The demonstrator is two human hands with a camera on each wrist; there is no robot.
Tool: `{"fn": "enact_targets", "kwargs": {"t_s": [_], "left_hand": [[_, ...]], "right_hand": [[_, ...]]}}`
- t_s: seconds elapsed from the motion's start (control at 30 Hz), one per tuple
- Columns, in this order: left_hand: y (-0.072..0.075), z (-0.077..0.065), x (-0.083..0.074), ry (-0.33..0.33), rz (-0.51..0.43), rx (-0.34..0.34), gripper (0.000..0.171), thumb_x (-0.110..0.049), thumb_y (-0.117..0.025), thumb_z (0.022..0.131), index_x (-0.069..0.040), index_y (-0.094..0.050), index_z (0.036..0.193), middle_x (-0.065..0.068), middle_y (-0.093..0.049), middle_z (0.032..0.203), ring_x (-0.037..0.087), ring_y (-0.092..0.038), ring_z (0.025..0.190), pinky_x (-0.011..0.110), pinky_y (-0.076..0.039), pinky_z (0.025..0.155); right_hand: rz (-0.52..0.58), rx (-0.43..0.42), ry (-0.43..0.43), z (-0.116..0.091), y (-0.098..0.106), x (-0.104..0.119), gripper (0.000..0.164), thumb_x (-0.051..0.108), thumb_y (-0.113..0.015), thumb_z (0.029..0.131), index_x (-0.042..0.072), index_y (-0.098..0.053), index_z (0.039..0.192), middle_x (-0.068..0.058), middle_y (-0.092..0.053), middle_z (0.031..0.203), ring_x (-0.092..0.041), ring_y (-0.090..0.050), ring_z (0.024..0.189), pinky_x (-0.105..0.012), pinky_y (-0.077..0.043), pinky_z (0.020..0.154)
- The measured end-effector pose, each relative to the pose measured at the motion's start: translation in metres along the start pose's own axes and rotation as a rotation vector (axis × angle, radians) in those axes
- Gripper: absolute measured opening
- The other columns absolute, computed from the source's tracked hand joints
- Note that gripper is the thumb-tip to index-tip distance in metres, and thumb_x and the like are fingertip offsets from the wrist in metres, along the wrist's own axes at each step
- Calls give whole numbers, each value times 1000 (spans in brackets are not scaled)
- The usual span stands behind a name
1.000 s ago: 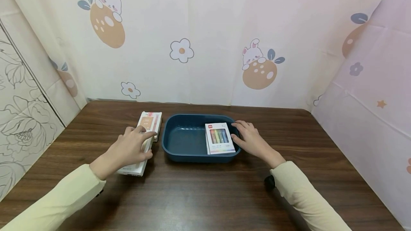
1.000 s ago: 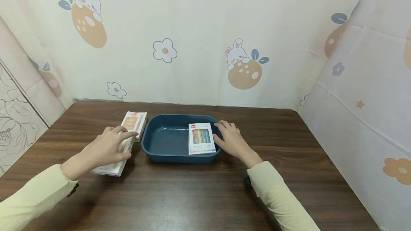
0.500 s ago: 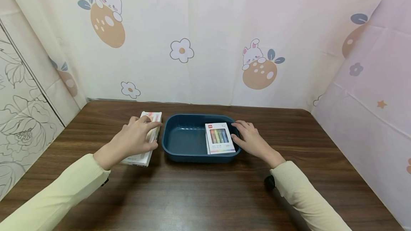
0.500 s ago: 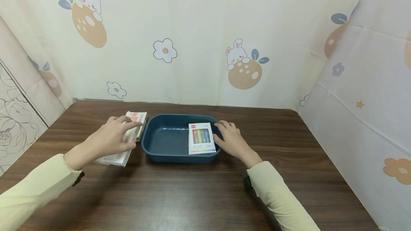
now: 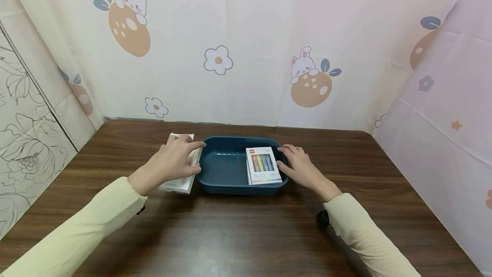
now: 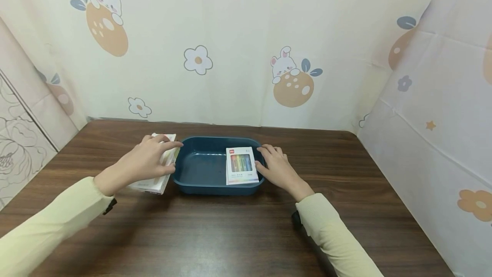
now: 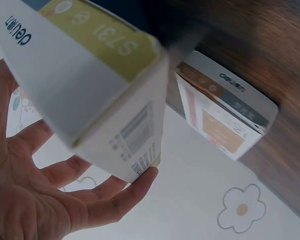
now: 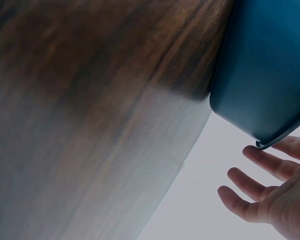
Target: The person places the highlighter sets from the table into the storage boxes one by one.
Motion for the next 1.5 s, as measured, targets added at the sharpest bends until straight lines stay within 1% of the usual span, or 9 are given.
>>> {"fn": "enact_targets", "kwargs": {"t_s": [0.1, 0.17, 0.33, 0.43, 0.53, 0.67, 0.77, 1.13, 1.5], "left_hand": [[-1, 5, -4, -33, 3, -9, 51, -31, -66, 72, -19, -60, 120, 16, -57, 116, 35, -50, 107, 53, -41, 86], [-2, 9, -7, -39, 1, -5, 51, -31, -66, 72, -18, -60, 121, 15, -58, 115, 33, -51, 106, 51, -39, 89], [-4, 20, -13, 4, 11, 16, 53, -36, -65, 72, -23, -58, 123, 12, -56, 115, 36, -50, 97, 47, -47, 69], [-5, 26, -17, 41, 9, 33, 53, -38, -65, 72, -27, -57, 123, 9, -55, 117, 35, -49, 98, 46, -48, 63], [-6, 33, -23, 42, -6, 41, 53, -37, -65, 73, -27, -57, 124, 8, -55, 117, 33, -48, 99, 45, -48, 67], [-8, 41, -32, 0, -21, 40, 54, -34, -65, 74, -22, -56, 125, 12, -55, 117, 34, -46, 100, 44, -47, 76], [-8, 48, -37, -7, -28, 32, 54, -34, -65, 74, -21, -56, 126, 13, -54, 118, 35, -46, 101, 45, -47, 75], [-15, 64, -49, 37, -13, 49, 54, -38, -62, 77, -26, -52, 129, 13, -50, 127, 39, -45, 106, 52, -46, 78], [-23, 71, -54, 68, -11, 50, 54, -38, -60, 79, -26, -50, 131, 14, -46, 131, 40, -43, 109, 56, -46, 81]], "right_hand": [[1, 2, -1, 0, 0, 0, 47, 28, -49, 93, 3, -44, 132, -19, -41, 137, -40, -36, 122, -61, -32, 92], [2, 2, -2, 0, 0, 0, 47, 28, -49, 93, 3, -44, 132, -19, -40, 137, -40, -36, 122, -61, -32, 92], [3, 0, -6, 1, -1, 0, 47, 28, -49, 93, 3, -44, 132, -19, -40, 137, -40, -36, 122, -60, -32, 93], [3, 2, -7, 1, -1, 0, 48, 29, -49, 93, 3, -44, 132, -19, -40, 137, -40, -36, 122, -60, -31, 93], [5, 5, -9, 1, -1, 0, 48, 29, -49, 93, 3, -44, 132, -19, -40, 137, -40, -35, 122, -61, -31, 93], [7, 7, -10, 1, -2, -1, 48, 30, -49, 93, 3, -44, 133, -18, -40, 137, -40, -35, 123, -61, -31, 93], [7, 7, -12, 1, -2, -1, 48, 30, -49, 93, 3, -43, 133, -18, -40, 137, -40, -35, 123, -61, -31, 93], [8, 1, -20, 2, -3, -2, 48, 29, -49, 93, 4, -44, 132, -19, -40, 137, -39, -35, 123, -61, -31, 94], [-8, 3, -11, 2, -3, -1, 48, 29, -49, 93, 3, -43, 133, -19, -40, 137, -40, -35, 123, -61, -31, 93]]}}
Point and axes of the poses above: each hand's wrist, its own z-axis towards the middle knuckle, its own y-axis out of the back of the hand, x = y × z, the point moved 5 cm from there along z, towards the middle knuckle
